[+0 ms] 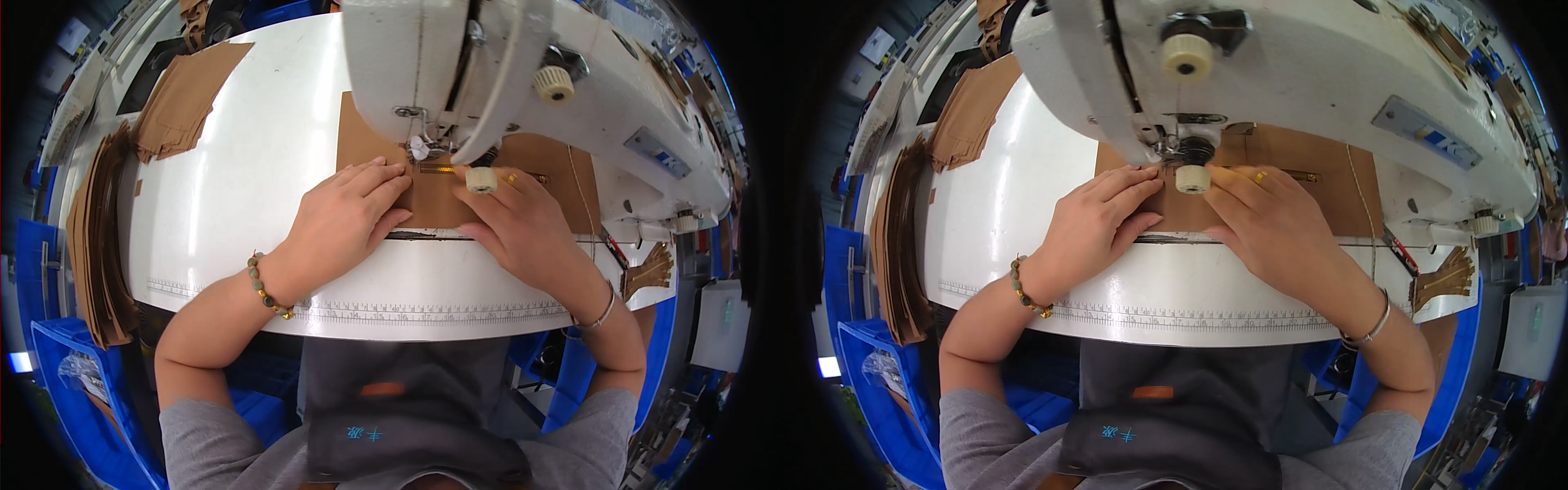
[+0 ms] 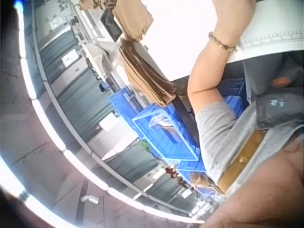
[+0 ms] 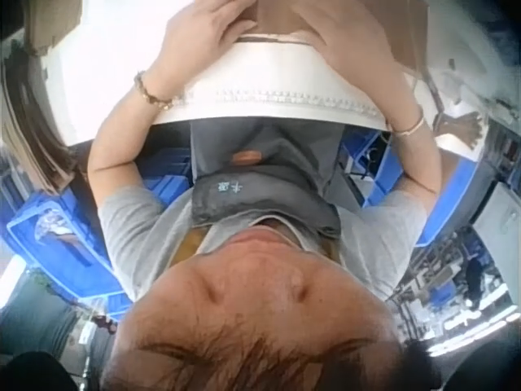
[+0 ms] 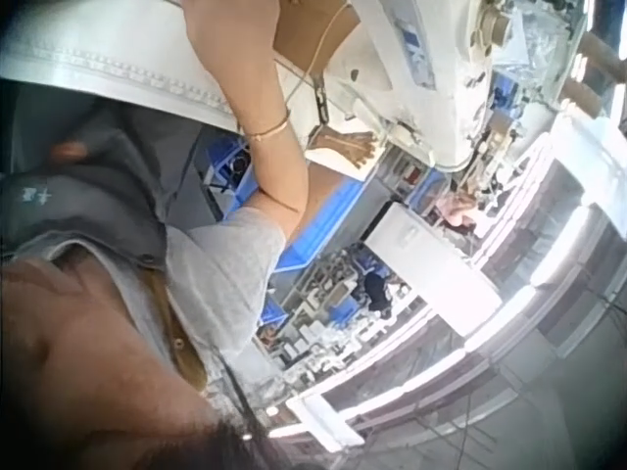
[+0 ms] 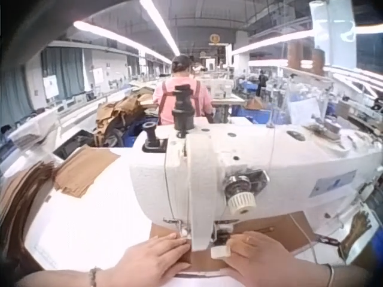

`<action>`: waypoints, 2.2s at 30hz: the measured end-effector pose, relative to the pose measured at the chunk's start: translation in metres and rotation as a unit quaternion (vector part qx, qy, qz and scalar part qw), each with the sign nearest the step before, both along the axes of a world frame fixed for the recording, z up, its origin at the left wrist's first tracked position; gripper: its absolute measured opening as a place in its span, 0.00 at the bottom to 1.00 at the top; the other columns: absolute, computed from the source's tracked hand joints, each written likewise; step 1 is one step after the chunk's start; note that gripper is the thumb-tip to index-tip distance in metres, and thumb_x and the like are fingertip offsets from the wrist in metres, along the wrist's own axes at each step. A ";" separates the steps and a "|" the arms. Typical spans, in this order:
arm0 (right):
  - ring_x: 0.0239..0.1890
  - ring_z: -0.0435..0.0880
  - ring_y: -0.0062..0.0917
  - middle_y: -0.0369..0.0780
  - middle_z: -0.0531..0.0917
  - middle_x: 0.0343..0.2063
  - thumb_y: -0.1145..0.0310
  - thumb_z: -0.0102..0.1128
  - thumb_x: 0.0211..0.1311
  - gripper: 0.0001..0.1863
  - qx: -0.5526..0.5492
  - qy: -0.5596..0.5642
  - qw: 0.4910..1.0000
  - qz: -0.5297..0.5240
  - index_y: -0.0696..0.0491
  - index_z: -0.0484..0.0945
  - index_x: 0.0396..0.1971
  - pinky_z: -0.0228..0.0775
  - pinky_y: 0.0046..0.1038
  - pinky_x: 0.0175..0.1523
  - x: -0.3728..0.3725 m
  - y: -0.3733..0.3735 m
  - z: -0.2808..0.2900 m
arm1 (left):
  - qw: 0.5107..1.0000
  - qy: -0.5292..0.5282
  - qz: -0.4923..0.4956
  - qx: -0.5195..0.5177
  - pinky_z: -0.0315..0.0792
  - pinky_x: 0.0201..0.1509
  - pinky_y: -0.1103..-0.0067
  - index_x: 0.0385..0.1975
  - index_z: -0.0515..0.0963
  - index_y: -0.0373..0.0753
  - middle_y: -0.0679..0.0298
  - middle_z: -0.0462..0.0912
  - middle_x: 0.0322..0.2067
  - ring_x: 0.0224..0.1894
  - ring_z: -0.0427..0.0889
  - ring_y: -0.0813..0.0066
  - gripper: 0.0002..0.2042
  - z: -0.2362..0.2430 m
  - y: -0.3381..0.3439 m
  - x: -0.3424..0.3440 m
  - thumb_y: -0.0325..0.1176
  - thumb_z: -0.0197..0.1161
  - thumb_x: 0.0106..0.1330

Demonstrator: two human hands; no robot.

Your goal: Sewing a zipper and leather panels together using an industrial sewing machine.

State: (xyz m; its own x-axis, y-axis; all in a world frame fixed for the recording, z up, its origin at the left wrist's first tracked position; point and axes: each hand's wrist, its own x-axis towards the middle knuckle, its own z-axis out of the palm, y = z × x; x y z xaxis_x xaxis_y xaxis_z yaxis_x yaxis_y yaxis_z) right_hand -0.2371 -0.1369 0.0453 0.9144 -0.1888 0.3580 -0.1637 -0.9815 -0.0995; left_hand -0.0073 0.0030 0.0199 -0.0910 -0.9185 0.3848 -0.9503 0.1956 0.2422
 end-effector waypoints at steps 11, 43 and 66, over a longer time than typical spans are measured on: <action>0.62 0.79 0.38 0.44 0.84 0.54 0.54 0.76 0.54 0.27 0.033 -0.013 0.999 -0.022 0.59 0.83 0.48 0.68 0.40 0.68 0.028 0.001 -0.025 | 1.000 0.000 -0.002 0.000 0.81 0.55 0.72 0.51 0.86 0.38 0.62 0.86 0.53 0.56 0.85 0.62 0.17 0.006 -0.004 0.000 0.34 0.73 0.62; 0.62 0.79 0.38 0.44 0.83 0.54 0.57 0.75 0.55 0.30 0.028 -0.026 0.999 -0.016 0.59 0.81 0.54 0.70 0.39 0.65 0.032 -0.008 -0.028 | 1.000 -0.004 0.002 0.011 0.82 0.52 0.71 0.49 0.86 0.37 0.61 0.86 0.51 0.52 0.85 0.62 0.15 0.006 -0.013 0.002 0.34 0.71 0.64; 0.40 0.87 0.39 0.45 0.88 0.40 0.55 0.69 0.62 0.20 0.007 0.023 1.000 -0.011 0.59 0.86 0.38 0.75 0.39 0.54 0.030 0.010 -0.005 | 0.996 -0.066 0.002 -0.057 0.78 0.60 0.68 0.47 0.87 0.37 0.62 0.88 0.50 0.52 0.86 0.60 0.14 0.005 -0.006 0.005 0.34 0.72 0.64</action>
State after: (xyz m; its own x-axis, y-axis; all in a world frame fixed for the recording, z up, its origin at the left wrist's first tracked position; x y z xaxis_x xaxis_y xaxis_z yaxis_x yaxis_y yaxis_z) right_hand -0.2075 -0.1274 0.0401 0.9258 -0.2127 0.3124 -0.1892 -0.9764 -0.1042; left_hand -0.0027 -0.0027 0.0249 -0.1446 -0.8699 0.4716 -0.9730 0.2116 0.0919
